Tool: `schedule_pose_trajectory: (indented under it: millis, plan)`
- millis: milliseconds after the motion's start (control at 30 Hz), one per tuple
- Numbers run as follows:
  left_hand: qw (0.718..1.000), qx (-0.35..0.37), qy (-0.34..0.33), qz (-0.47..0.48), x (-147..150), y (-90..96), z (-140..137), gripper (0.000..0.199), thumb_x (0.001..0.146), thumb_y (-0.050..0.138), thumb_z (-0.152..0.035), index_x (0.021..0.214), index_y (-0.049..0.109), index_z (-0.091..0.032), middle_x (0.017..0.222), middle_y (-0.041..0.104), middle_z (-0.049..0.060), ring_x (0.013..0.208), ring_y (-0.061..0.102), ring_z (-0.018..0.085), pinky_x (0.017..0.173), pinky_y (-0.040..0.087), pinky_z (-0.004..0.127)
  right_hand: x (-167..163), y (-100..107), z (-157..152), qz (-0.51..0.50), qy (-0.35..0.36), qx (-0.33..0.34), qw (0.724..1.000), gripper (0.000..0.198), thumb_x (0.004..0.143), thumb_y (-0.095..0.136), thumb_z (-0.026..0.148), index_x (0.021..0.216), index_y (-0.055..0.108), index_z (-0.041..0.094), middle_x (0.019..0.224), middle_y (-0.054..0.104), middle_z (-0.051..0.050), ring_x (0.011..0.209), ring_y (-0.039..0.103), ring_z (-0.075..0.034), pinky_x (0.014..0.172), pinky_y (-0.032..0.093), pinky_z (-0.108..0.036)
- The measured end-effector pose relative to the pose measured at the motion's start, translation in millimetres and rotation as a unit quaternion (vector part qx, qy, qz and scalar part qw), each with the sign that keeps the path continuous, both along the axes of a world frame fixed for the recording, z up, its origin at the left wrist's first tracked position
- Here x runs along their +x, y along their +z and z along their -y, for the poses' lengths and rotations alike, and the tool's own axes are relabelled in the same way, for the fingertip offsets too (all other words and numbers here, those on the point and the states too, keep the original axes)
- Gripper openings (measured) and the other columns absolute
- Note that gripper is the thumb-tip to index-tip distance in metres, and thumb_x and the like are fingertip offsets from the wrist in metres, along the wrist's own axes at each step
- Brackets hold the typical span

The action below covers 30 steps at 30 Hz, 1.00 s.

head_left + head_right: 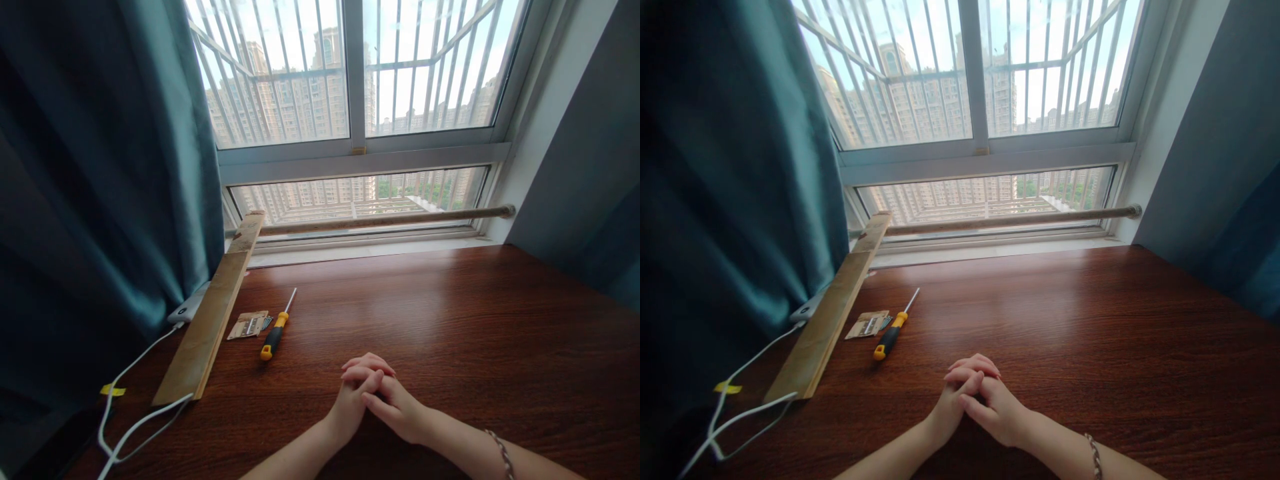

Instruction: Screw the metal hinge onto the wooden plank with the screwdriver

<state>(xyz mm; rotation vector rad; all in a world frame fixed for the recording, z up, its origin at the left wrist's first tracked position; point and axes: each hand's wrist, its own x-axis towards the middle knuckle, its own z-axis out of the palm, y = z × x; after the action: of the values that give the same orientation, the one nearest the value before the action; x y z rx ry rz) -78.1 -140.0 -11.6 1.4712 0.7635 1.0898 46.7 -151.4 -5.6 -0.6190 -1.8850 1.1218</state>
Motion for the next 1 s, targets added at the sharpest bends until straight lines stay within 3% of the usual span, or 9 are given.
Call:
schedule_pose_trajectory:
  millis: [1000]
  plan:
    - [1.000,0.004,-0.016,0.023,-1.0,-5.4,-0.8,0.023,0.085,0.051,-0.033,0.084,0.069,-0.019,0.087,0.058,0.005,0.088,0.054,0.021,0.084,0.042,0.036,-0.6,-0.7,-0.3,-0.011,0.003,0.002,1.000,0.032,0.092,0.047,0.027,0.123,0.056,0.023,0.122,0.054,-0.009,0.119,0.046,-0.020,0.104,0.036,-0.039]
